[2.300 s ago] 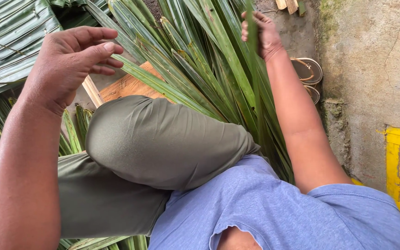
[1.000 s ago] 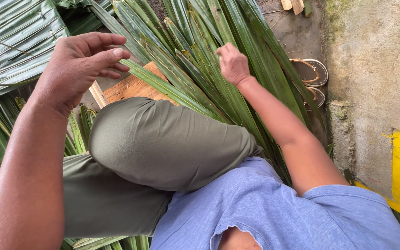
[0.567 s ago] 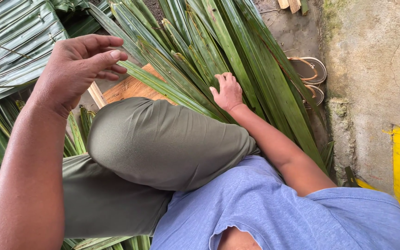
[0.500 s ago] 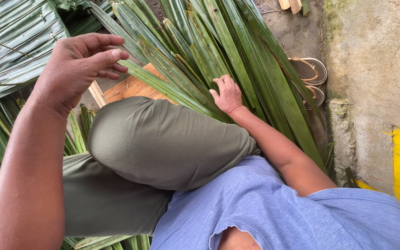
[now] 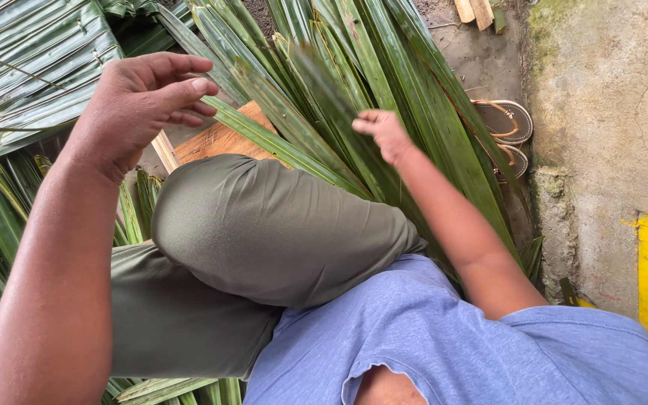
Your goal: Weaving palm leaves onto a wooden stick to create a thatched panel
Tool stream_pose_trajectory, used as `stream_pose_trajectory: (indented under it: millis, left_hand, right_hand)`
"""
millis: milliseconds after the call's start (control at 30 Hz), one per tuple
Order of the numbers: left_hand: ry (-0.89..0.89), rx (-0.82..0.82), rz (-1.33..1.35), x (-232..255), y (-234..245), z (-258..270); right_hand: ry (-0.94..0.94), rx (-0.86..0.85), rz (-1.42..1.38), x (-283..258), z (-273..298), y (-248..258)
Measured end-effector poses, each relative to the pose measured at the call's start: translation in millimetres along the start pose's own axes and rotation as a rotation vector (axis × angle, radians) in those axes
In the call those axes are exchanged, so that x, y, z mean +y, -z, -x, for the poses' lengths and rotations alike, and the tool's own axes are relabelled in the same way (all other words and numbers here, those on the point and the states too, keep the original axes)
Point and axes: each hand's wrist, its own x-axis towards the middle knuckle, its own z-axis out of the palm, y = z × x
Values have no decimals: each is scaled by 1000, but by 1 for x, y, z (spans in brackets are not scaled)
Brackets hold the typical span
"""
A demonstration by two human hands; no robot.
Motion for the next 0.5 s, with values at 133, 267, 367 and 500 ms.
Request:
stream_pose_trajectory:
  millis: [133, 267, 367, 500]
  left_hand:
    - [3, -13, 15, -11, -6, -13]
    - [33, -18, 50, -20, -12, -27]
    - [-17, -48, 179, -22, -19, -34]
    - [-138, -11, 428, -25, -25, -43]
  right_hand:
    - [136, -110, -214, -84, -14, -5]
    - [342, -333, -184, -185, 16, -73]
    - [447, -455, -112, -224, 42, -124]
    - [568, -496, 146, -236, 62, -173]
